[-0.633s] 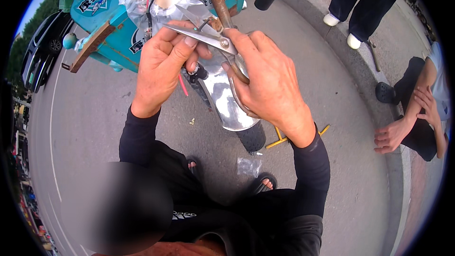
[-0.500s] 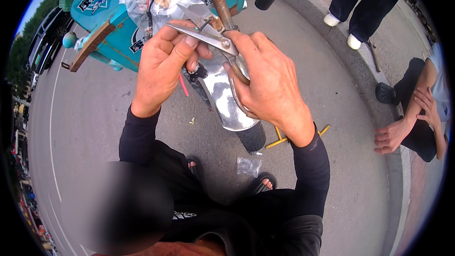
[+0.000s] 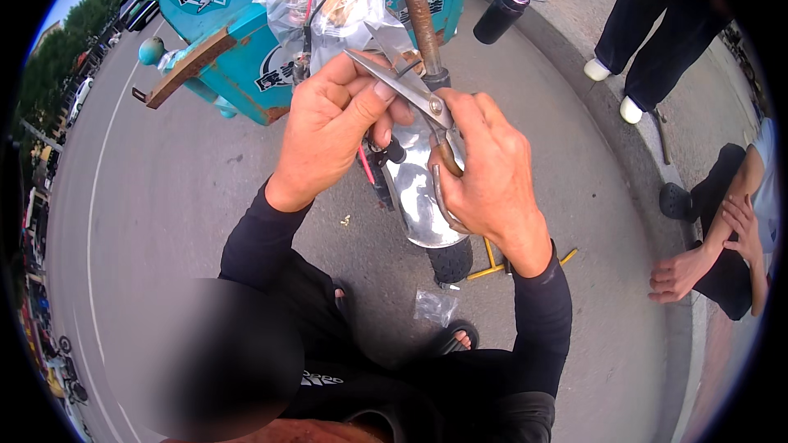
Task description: The person repairs electrical wiring on a teal three-wheeled vehicle. They strip wire insulation with pliers, twist exposed conductors together, and wrap the connections with black electrical tape.
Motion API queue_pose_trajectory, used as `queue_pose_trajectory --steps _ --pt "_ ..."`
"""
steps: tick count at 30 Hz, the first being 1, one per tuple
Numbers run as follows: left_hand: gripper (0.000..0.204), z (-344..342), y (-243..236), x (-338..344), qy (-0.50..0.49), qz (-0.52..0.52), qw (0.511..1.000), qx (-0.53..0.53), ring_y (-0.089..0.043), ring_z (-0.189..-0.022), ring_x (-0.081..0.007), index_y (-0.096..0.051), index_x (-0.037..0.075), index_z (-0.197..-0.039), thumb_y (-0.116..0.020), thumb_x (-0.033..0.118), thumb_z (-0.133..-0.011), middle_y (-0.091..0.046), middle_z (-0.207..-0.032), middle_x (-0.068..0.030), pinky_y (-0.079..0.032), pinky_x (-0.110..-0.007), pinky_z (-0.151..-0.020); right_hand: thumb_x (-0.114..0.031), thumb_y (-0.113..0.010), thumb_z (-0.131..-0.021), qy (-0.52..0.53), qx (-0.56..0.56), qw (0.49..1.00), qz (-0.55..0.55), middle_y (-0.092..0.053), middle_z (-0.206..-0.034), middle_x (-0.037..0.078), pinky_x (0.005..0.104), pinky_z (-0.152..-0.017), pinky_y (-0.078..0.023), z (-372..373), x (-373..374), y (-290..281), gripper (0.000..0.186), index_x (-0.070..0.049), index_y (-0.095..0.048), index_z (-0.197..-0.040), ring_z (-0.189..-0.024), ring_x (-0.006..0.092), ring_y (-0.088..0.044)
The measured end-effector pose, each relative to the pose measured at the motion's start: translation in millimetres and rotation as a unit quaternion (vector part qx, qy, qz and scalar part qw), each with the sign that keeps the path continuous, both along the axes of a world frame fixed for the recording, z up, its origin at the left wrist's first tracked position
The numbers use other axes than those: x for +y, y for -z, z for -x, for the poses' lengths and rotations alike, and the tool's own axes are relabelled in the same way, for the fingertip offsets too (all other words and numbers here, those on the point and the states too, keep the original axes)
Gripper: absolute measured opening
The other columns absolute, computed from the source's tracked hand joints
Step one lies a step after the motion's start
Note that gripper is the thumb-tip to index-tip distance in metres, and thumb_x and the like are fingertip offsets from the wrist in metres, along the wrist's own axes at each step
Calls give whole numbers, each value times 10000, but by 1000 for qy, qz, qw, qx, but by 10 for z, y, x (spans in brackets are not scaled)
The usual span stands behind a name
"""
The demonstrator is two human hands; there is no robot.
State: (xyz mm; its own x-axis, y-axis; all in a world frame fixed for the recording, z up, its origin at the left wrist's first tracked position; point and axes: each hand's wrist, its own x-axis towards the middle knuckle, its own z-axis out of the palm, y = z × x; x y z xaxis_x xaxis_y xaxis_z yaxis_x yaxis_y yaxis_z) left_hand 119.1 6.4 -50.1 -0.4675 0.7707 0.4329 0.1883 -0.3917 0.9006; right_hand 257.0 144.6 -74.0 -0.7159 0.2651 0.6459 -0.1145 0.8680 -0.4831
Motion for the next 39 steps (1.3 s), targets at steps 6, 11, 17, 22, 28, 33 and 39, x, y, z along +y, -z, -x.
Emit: queue_pose_trajectory --steps 6,11,17,22,28,33,39 --pt "157 -7 1 -13 9 14 1000 -19 -544 -675 -42 -578 1 -1046 -528 149 -1058 -656 -812 -34 -444 -210 -617 22 -723 -697 11 14 1000 -8 -570 -887 151 422 -658 -490 32 1 18 530 -59 -604 -1208 -775 368 -620" --pt "179 2 22 -4 14 18 1000 -15 -512 -714 -38 -591 3 -1090 -517 165 -1066 -578 -770 13 -419 -218 -642 17 -738 -678 14 15 1000 -8 -567 -890 142 418 -658 -491 33 -1 -1 565 -66 -606 -1221 -779 357 -622" --pt "182 -11 17 4 22 -20 999 -29 -455 -704 -44 -578 -16 -1125 -521 144 -1060 -544 -778 16 -381 -217 -627 3 -744 -650 -6 29 999 -22 -583 -896 144 425 -663 -497 54 59 64 602 -64 -607 -1233 -779 359 -629" --pt "192 4 7 -13 57 -13 997 -48 -421 -680 -37 -580 -13 -1130 -526 156 -1057 -532 -774 24 -347 -211 -608 17 -734 -655 -28 19 999 9 -598 -903 152 407 -668 -499 -4 49 57 602 -38 -613 -1242 -771 341 -631" --pt "225 19 -76 -33 65 8 992 -108 -403 -607 -16 -572 -21 -1076 -584 197 -1020 -484 -658 51 -327 -188 -570 29 -687 -719 -90 -74 949 293 -534 -826 32 306 -667 -464 -92 -136 -21 611 -12 -594 -1322 -722 144 -537" --pt "215 31 -37 13 81 0 984 -157 -407 -599 -9 -588 -17 -1077 -590 187 -1010 -493 -649 49 -338 -177 -569 -36 -675 -794 -200 -38 846 494 -475 -852 -58 214 -738 -421 -115 -231 -15 583 18 -572 -1365 -743 56 -432" --pt "206 104 32 33 144 -25 979 -144 -410 -598 -14 -610 -9 -1094 -583 179 -1016 -550 -735 25 -352 -184 -567 -55 -682 -795 -270 -82 791 543 -514 -913 -32 231 -792 -429 -198 -96 -99 614 10 -560 -1394 -828 58 -457"
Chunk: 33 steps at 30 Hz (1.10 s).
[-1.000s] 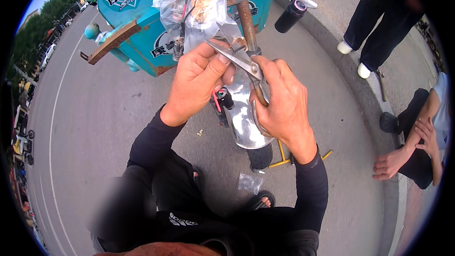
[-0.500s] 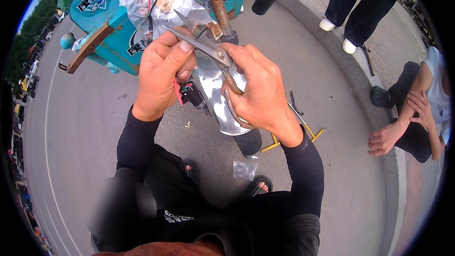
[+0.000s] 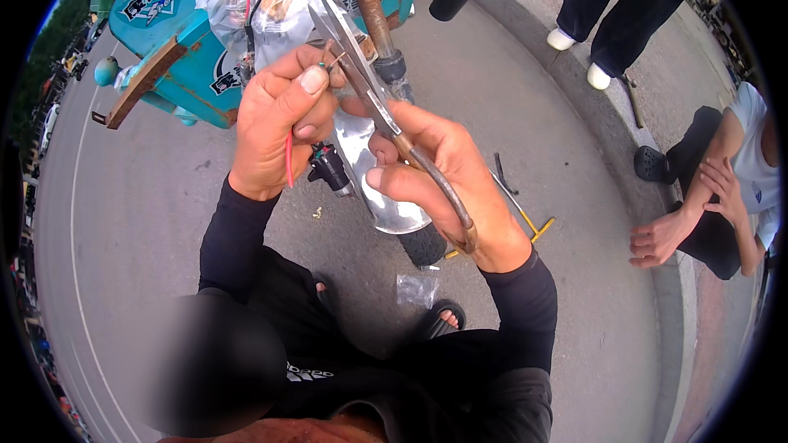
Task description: The person repairs electrical wiring on a teal three-wheeled vehicle. They strip wire insulation with pliers, twist exposed conductors together, and wrap the connections with black electrical tape.
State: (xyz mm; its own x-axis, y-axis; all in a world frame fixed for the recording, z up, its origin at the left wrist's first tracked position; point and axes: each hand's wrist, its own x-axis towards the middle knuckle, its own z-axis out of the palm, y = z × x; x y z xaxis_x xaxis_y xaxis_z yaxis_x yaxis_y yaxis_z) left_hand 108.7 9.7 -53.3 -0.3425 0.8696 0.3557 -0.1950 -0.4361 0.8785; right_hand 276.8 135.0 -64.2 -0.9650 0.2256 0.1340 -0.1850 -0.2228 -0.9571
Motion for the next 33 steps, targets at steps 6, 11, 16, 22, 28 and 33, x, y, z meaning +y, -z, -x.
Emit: queue_pose_trajectory --steps 6,11,16,22,28,33 --pt "205 13 39 -41 44 -4 999 13 -404 -598 -21 -584 -10 -1149 -574 152 -1023 -653 -917 -21 -345 -199 -544 -116 -632 -835 106 26 990 88 -506 -855 1 253 -699 -435 0 -6 -13 596 47 -521 -1398 -806 88 -485" --pt "204 -29 -42 -98 -102 29 992 67 -368 -533 -11 -615 -15 -1072 -572 179 -1022 -574 -719 1 -314 -192 -513 -209 -654 -816 438 -84 815 -370 -510 -759 4 319 -649 -457 -254 1242 269 492 -63 -660 -1286 -703 132 -535" --pt "225 33 -114 -19 -117 57 989 71 -383 -514 -3 -639 -13 -1071 -594 201 -1022 -608 -708 -14 -276 -164 -477 -302 -742 -789 240 -429 757 -431 -720 -1013 252 453 -858 -541 -617 1940 1845 427 1 -711 -1088 -995 396 -704" --pt "218 78 -201 -38 -120 102 981 112 -394 -516 -2 -644 -3 -1075 -600 203 -1018 -642 -733 -21 -291 -165 -483 -363 -752 -787 41 -587 589 -555 -702 -1133 224 474 -911 -550 -1259 1479 3564 478 -50 -693 -1144 -1066 396 -677" --pt "207 153 -183 -24 -116 102 971 180 -495 -591 -12 -645 4 -1064 -608 201 -1013 -643 -739 -15 -331 -167 -505 -134 -628 -929 274 -232 772 -525 -711 -1143 154 449 -816 -565 -380 1047 1147 295 -31 -628 -1205 -1020 332 -699" --pt "203 195 -215 -80 -60 134 969 198 -593 -724 -61 -648 -38 -1069 -621 150 -997 -664 -754 -38 -463 -226 -660 -71 -757 -741 259 279 606 -698 -669 -1246 126 368 -865 -559 217 317 -500 490 -70 -666 -1222 -1100 278 -661"
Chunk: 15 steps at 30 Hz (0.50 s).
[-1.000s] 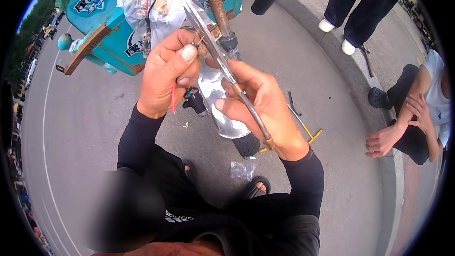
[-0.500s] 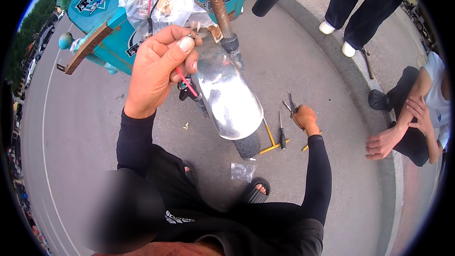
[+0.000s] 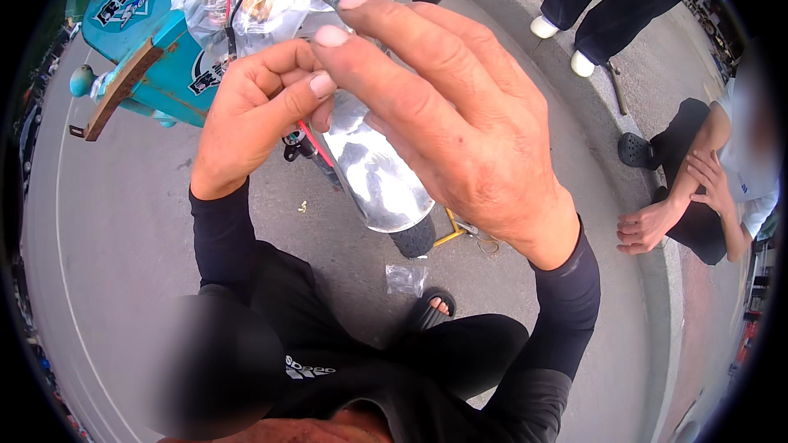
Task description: The person repairs electrical wiring on a teal three-wheeled vehicle. They strip wire insulation with pliers, twist exposed conductors together, and wrap the connections with black electrical tape.
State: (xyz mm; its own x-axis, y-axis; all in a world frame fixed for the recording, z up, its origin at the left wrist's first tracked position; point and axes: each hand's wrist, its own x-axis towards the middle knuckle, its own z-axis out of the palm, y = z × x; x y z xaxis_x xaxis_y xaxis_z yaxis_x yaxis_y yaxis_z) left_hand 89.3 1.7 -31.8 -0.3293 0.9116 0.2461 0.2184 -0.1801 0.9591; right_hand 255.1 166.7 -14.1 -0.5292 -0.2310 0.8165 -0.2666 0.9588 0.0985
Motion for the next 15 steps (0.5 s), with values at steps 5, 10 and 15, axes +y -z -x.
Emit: queue_pose_trajectory --steps 5,10,15 --pt "175 38 -25 -52 70 -7 997 -44 -605 -753 -77 -627 -31 -1071 -608 133 -1011 -655 -845 -26 -481 -220 -682 -133 -805 -711 -14 -91 987 -133 -711 -1050 98 362 -741 -579 199 -62 -260 388 -54 -724 -1082 -969 264 -687" --pt "163 162 -117 -208 116 10 989 -90 -586 -741 -58 -638 -23 -1063 -619 127 -1004 -640 -826 -10 -468 -222 -657 -130 -724 -639 -30 -106 979 -169 -653 -923 76 322 -631 -509 253 -190 -426 353 -17 -703 -972 -838 227 -638" --pt "196 208 -210 -319 112 10 992 -56 -540 -719 -54 -653 -23 -1063 -593 158 -1020 -608 -789 2 -438 -224 -634 -126 -728 -629 14 -75 953 -295 -628 -886 79 330 -618 -499 261 -347 -493 349 -10 -710 -958 -794 226 -628"
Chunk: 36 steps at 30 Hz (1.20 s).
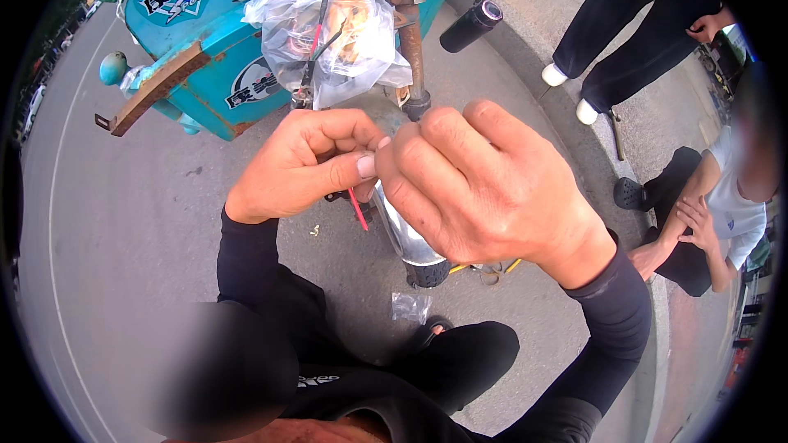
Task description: The person repairs electrical wiring on a teal three-wheeled vehicle. They strip wire insulation with pliers, twist exposed conductors together, and wrap the connections with black electrical tape.
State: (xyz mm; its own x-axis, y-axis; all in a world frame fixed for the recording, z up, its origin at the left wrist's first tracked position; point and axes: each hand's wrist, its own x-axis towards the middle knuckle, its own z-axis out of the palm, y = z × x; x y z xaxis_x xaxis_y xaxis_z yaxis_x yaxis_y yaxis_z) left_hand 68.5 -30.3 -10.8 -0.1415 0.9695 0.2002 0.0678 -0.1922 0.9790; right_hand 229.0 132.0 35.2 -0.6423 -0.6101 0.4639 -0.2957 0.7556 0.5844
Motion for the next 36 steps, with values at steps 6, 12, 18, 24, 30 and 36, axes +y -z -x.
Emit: queue_pose_trajectory --steps 6,12,18,24,30,36 --pt "355 191 -30 -62 63 -5 996 65 -547 -790 -85 -646 -25 -968 -468 260 -1079 -650 -825 -19 -464 -281 -737 -113 -716 -816 25 89 976 -195 -652 -957 21 334 -666 -496 53 -89 -24 136 -120 -734 -950 -883 183 -652" --pt "305 266 -29 -61 63 -1 998 -28 -610 -811 -93 -673 -30 -1002 -546 242 -1054 -688 -850 -36 -495 -272 -762 -99 -701 -848 38 96 956 -275 -688 -986 14 332 -667 -499 134 -129 -149 110 -126 -733 -949 -907 166 -659" --pt "213 337 -7 -68 53 11 996 -65 -669 -840 -99 -708 -41 -1046 -652 156 -989 -735 -881 -72 -520 -255 -776 -110 -709 -813 22 84 959 -270 -694 -958 24 331 -646 -497 197 -140 -115 113 -107 -742 -921 -897 172 -663" --pt "103 110 6 -77 -118 -36 988 96 -680 -725 -121 -736 4 -967 -726 54 -878 -731 -783 -70 -530 -266 -640 -219 -713 -844 63 -81 994 49 -651 -796 78 260 -527 -448 193 -97 -185 189 -46 -702 -921 -723 170 -656" --pt "114 -28 20 -38 -272 -213 860 375 -640 -608 -146 -746 -8 -932 -747 -5 -818 -698 -708 -76 -466 -263 -555 -230 -623 -978 160 -375 677 613 -615 -732 98 288 -554 -498 175 -28 -216 216 -21 -677 -960 -668 231 -642" --pt "115 23 24 -50 -240 -176 908 296 -674 -638 -131 -741 -26 -957 -730 -15 -843 -725 -747 -105 -492 -250 -572 -247 -693 -873 116 -22 993 21 -691 -956 83 268 -600 -544 88 46 -49 365 -67 -671 -1190 -818 181 -692"
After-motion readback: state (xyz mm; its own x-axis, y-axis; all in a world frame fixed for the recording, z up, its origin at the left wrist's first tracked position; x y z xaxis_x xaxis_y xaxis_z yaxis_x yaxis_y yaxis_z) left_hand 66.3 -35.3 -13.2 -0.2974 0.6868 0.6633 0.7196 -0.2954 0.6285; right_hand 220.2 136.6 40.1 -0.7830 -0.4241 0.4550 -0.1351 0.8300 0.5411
